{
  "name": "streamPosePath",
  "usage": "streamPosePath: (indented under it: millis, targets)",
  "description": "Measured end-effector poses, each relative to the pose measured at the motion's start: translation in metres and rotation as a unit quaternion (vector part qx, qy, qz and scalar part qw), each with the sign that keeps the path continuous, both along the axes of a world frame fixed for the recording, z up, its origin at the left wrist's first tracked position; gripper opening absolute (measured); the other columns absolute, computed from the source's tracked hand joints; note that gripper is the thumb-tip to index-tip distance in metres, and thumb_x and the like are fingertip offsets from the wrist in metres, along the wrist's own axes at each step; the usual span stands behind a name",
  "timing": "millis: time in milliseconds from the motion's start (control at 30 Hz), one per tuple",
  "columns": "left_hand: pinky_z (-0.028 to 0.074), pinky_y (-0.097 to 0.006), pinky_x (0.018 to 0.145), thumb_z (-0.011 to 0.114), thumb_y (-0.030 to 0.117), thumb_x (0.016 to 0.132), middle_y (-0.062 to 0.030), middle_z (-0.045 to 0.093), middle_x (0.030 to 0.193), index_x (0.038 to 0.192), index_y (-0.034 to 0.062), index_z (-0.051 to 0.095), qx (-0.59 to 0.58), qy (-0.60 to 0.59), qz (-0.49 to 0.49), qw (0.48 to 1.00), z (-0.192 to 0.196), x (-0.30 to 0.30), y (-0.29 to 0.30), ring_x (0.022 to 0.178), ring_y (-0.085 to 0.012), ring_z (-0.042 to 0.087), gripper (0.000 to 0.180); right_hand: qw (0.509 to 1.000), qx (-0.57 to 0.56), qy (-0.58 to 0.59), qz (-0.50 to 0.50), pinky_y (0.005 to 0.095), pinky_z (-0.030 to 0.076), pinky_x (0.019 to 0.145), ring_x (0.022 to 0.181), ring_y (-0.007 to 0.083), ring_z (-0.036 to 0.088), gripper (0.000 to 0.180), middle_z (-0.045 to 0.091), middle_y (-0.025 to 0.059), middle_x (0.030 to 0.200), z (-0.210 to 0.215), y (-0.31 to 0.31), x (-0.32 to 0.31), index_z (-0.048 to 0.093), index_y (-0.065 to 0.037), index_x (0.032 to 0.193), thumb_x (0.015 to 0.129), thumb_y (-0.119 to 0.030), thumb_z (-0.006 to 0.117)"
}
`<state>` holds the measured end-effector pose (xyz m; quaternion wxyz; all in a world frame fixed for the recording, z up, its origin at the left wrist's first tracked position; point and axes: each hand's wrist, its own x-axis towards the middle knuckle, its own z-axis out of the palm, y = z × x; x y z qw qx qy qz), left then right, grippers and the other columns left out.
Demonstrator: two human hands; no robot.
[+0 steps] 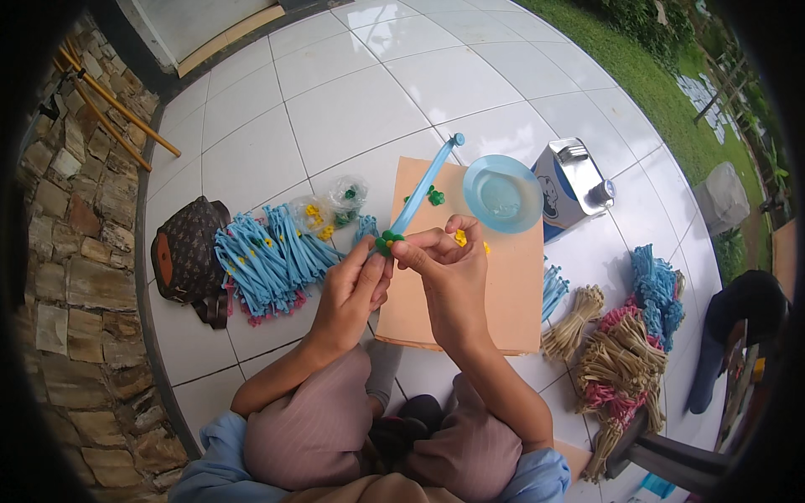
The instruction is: The person applies small green and yellow flower-shaped decorative elements to blue straps by dipping them into a bowl of liquid and pressing them onto the straps.
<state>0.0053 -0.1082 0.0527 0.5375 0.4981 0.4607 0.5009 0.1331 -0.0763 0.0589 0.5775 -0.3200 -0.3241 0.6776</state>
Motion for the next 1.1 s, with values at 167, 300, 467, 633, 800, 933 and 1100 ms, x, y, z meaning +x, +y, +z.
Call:
streamPosePath:
  millis: [167, 300, 467, 633, 800, 933, 1100]
  targets:
    - [0.03, -0.024, 0.046, 0.039, 0.016, 0.096, -0.0001, 0.04, 0.058, 0.086, 0.003, 0.045, 0.017, 0.021, 0.001, 1.0, 0.003, 0.0, -0.001, 0.05, -0.0054, 0.037, 0.018, 1.0, 0.011, -0.017, -0.016, 0.0269, 0.046, 0.067, 0.069, 0.0154, 0.059, 0.046, 0.063, 0.0141, 0.079, 0.001, 0.0, -0.002, 0.03, -0.01, 0.093, 0.074, 0.006, 0.068]
    - [0.031, -0.024, 0.046, 0.039, 0.015, 0.095, -0.001, 0.041, 0.058, 0.085, 0.003, 0.045, 0.01, 0.037, -0.008, 0.999, 0.002, -0.002, -0.001, 0.05, -0.0061, 0.038, 0.017, 0.999, 0.023, -0.028, -0.028, 0.0268, 0.047, 0.066, 0.068, 0.0153, 0.059, 0.046, 0.063, 0.0142, 0.079, 0.0, 0.0, -0.004, 0.03, -0.01, 0.093, 0.074, 0.006, 0.068]
    - [0.025, -0.019, 0.045, 0.037, 0.019, 0.097, 0.0043, 0.036, 0.06, 0.092, 0.0032, 0.046, 0.052, 0.042, -0.032, 0.997, -0.001, -0.003, -0.001, 0.05, -0.0015, 0.03, 0.019, 0.998, 0.034, -0.027, -0.04, 0.0258, 0.047, 0.066, 0.067, 0.0149, 0.059, 0.046, 0.062, 0.0133, 0.078, 0.0, -0.002, -0.005, 0.029, -0.01, 0.093, 0.074, 0.007, 0.067]
    - [0.028, -0.022, 0.046, 0.039, 0.019, 0.096, 0.0012, 0.039, 0.059, 0.089, 0.003, 0.046, 0.031, 0.027, -0.041, 0.998, -0.005, -0.005, 0.0, 0.051, -0.0041, 0.034, 0.018, 0.996, 0.07, -0.04, -0.047, 0.0269, 0.048, 0.068, 0.071, 0.0152, 0.058, 0.046, 0.059, 0.0141, 0.086, -0.006, -0.005, -0.01, 0.026, -0.01, 0.1, 0.078, 0.005, 0.064]
    - [0.031, -0.025, 0.046, 0.042, 0.019, 0.095, -0.002, 0.041, 0.056, 0.084, 0.0023, 0.047, 0.032, 0.017, -0.008, 0.999, -0.009, -0.005, 0.002, 0.049, -0.0069, 0.037, 0.021, 0.997, 0.057, -0.036, -0.027, 0.0267, 0.047, 0.071, 0.077, 0.016, 0.057, 0.054, 0.056, 0.0132, 0.09, -0.01, -0.006, -0.015, 0.021, -0.01, 0.114, 0.081, 0.003, 0.062]
    - [0.026, -0.018, 0.044, 0.041, 0.02, 0.096, 0.0041, 0.039, 0.062, 0.098, 0.0016, 0.052, 0.031, 0.052, 0.012, 0.998, -0.012, -0.003, 0.001, 0.051, -0.0011, 0.032, 0.022, 0.977, 0.153, -0.14, -0.055, 0.0244, 0.044, 0.068, 0.073, 0.0144, 0.055, 0.066, 0.056, 0.0109, 0.084, -0.005, -0.003, -0.017, 0.016, -0.01, 0.123, 0.079, 0.003, 0.064]
    - [0.027, -0.018, 0.043, 0.039, 0.022, 0.097, 0.0039, 0.042, 0.061, 0.095, 0.0017, 0.053, 0.061, 0.093, 0.022, 0.994, -0.012, -0.008, 0.003, 0.05, -0.001, 0.034, 0.025, 0.949, 0.224, -0.205, -0.08, 0.0234, 0.04, 0.059, 0.064, 0.012, 0.053, 0.061, 0.054, 0.0067, 0.07, -0.013, 0.006, -0.019, 0.019, -0.01, 0.12, 0.079, 0.005, 0.062]
